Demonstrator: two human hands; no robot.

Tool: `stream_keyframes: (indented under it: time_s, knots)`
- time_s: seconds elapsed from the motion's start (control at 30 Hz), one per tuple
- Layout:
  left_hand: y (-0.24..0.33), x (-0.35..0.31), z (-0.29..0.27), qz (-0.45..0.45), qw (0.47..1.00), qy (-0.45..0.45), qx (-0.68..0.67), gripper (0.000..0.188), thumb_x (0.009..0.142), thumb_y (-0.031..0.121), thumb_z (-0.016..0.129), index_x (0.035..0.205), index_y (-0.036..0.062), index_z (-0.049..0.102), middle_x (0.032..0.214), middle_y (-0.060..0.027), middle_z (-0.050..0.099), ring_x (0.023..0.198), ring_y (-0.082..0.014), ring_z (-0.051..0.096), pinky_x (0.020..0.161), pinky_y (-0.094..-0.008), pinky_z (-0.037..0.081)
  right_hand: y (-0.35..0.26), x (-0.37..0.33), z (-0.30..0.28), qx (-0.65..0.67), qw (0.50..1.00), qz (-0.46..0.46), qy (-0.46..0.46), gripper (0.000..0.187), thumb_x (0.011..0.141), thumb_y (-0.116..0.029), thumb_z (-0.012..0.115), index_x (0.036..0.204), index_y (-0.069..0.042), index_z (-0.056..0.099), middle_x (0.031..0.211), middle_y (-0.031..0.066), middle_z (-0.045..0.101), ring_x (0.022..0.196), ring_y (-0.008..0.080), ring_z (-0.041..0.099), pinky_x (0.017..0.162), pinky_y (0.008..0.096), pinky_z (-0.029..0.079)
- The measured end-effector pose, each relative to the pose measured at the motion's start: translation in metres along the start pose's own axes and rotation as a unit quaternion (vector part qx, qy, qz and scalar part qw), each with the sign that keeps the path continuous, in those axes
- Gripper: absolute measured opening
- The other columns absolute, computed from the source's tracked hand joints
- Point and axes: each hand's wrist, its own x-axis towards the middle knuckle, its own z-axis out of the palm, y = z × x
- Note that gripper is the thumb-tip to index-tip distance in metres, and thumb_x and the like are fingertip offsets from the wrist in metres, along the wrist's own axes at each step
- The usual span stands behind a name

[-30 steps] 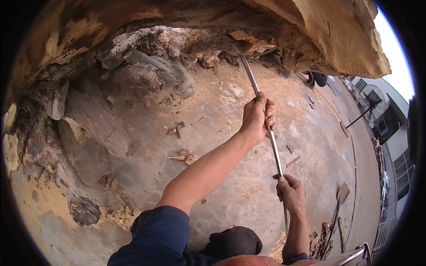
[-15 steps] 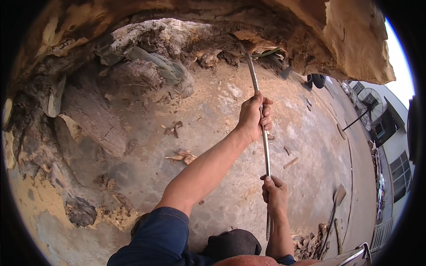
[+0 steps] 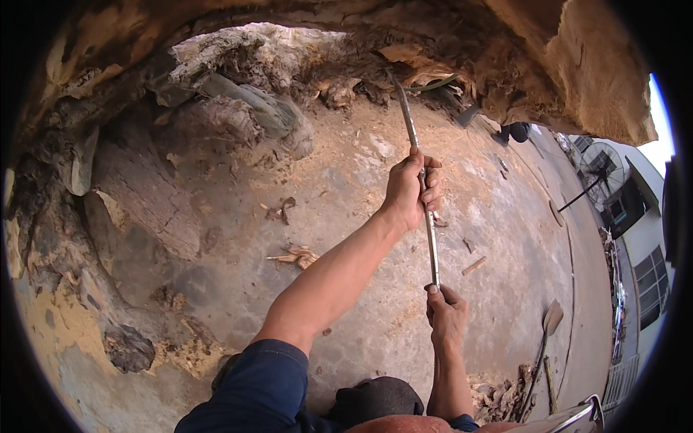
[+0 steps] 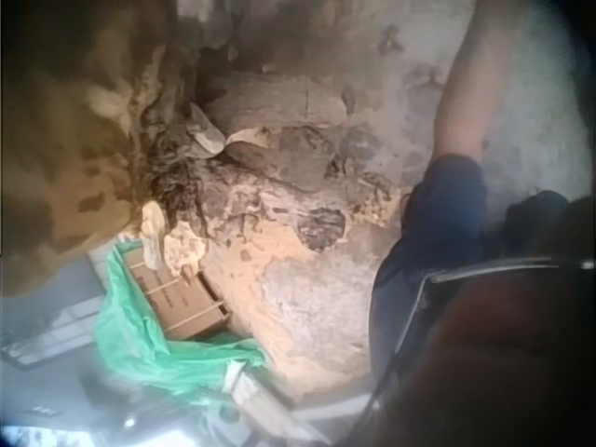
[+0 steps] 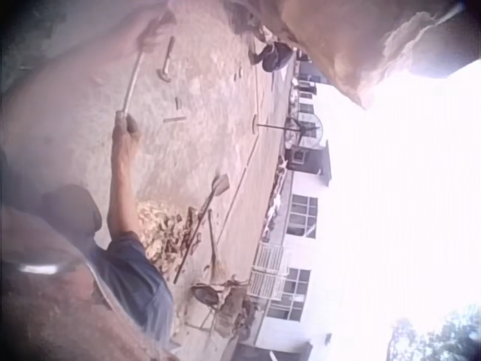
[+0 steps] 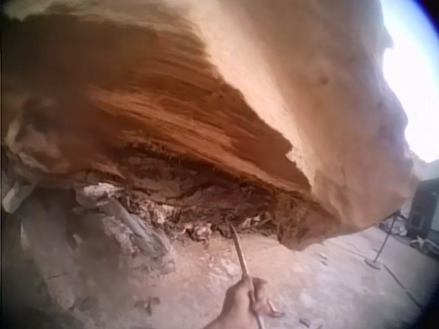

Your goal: The person uses an angle grinder to cut and shape a large piece of wood, then switches to a metal rod to pry and remove sections. Another person assists by using a hammer nearby.

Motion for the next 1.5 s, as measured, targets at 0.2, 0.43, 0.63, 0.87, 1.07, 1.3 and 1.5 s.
stream_keyframes:
  time_s: [0.2,0.43,0.63,0.87,1.07,1.3,1.5]
  knots:
    - [0.004,0.007,0.005,0.006,1.000,0.004,0.023,0.045,0.110,0.043,0.034,0.100,0.0032,0.052,0.067,-0.0016,0.048,0.045,-0.0129,0.038,0.043,-0.0331,0.034,0.001,0.011,0.000,-0.003,1.000,0.006,-0.002,0.038,0.094,-0.031,0.073,0.100,0.006,0.073,0.064,-0.0029,0.052,0.057,0.0067,0.044,0.051,0.0255,0.032]
    - [-0.006,0.028,0.018,0.011,0.999,0.033,0.002,0.040,0.111,0.039,0.034,0.098,0.0043,0.050,0.067,-0.0040,0.048,0.049,-0.0175,0.042,0.049,-0.0382,0.037,0.009,0.048,-0.021,-0.111,0.981,-0.131,0.091,0.038,0.094,-0.029,0.073,0.105,0.008,0.072,0.069,-0.0011,0.056,0.068,0.0083,0.048,0.059,0.0278,0.039]
    - [-0.014,0.053,0.044,0.027,0.998,0.009,-0.053,0.040,0.111,0.038,0.029,0.097,0.0052,0.048,0.070,-0.0076,0.050,0.058,-0.0230,0.047,0.058,-0.0441,0.043,-0.020,0.091,-0.077,-0.203,0.937,-0.251,0.133,0.026,0.093,-0.019,0.073,0.103,0.004,0.072,0.067,0.0014,0.057,0.067,0.0080,0.050,0.060,0.0286,0.043]
    - [-0.017,0.052,0.052,0.037,0.996,0.075,-0.022,0.041,0.111,0.040,0.031,0.095,0.0064,0.049,0.068,-0.0071,0.049,0.055,-0.0213,0.047,0.054,-0.0426,0.041,-0.029,0.075,-0.068,-0.249,0.920,-0.262,0.153,0.023,0.091,-0.014,0.073,0.107,0.002,0.073,0.066,0.0124,0.063,0.062,0.0139,0.058,0.060,0.0320,0.047]
    - [-0.008,0.061,0.042,0.045,0.998,0.026,0.044,0.037,0.110,0.036,0.038,0.098,0.0046,0.051,0.080,-0.0113,0.061,0.071,-0.0312,0.068,0.061,-0.0501,0.058,-0.032,0.113,-0.087,-0.255,0.912,-0.290,0.135,0.022,0.089,-0.014,0.075,0.106,0.000,0.073,0.065,0.0144,0.060,0.059,0.0175,0.056,0.060,0.0339,0.047]
    - [-0.014,0.047,0.037,0.045,0.984,-0.032,0.168,0.051,0.106,0.050,0.040,0.117,0.0014,0.051,0.107,-0.0184,0.067,0.094,-0.0307,0.072,0.070,-0.0417,0.062,-0.134,0.139,-0.151,-0.346,0.852,-0.359,0.160,0.028,0.090,-0.020,0.075,0.109,0.001,0.073,0.071,0.0178,0.066,0.063,0.0159,0.061,0.062,0.0313,0.048]
    - [-0.036,0.029,0.042,0.034,0.981,0.028,0.191,0.035,0.109,0.039,0.039,0.105,0.0054,0.046,0.094,-0.0202,0.069,0.082,-0.0298,0.074,0.066,-0.0400,0.062,-0.032,0.078,-0.062,-0.238,0.942,-0.215,0.103,0.029,0.091,-0.020,0.075,0.112,-0.001,0.073,0.074,0.0194,0.067,0.069,0.0179,0.064,0.069,0.0332,0.050]
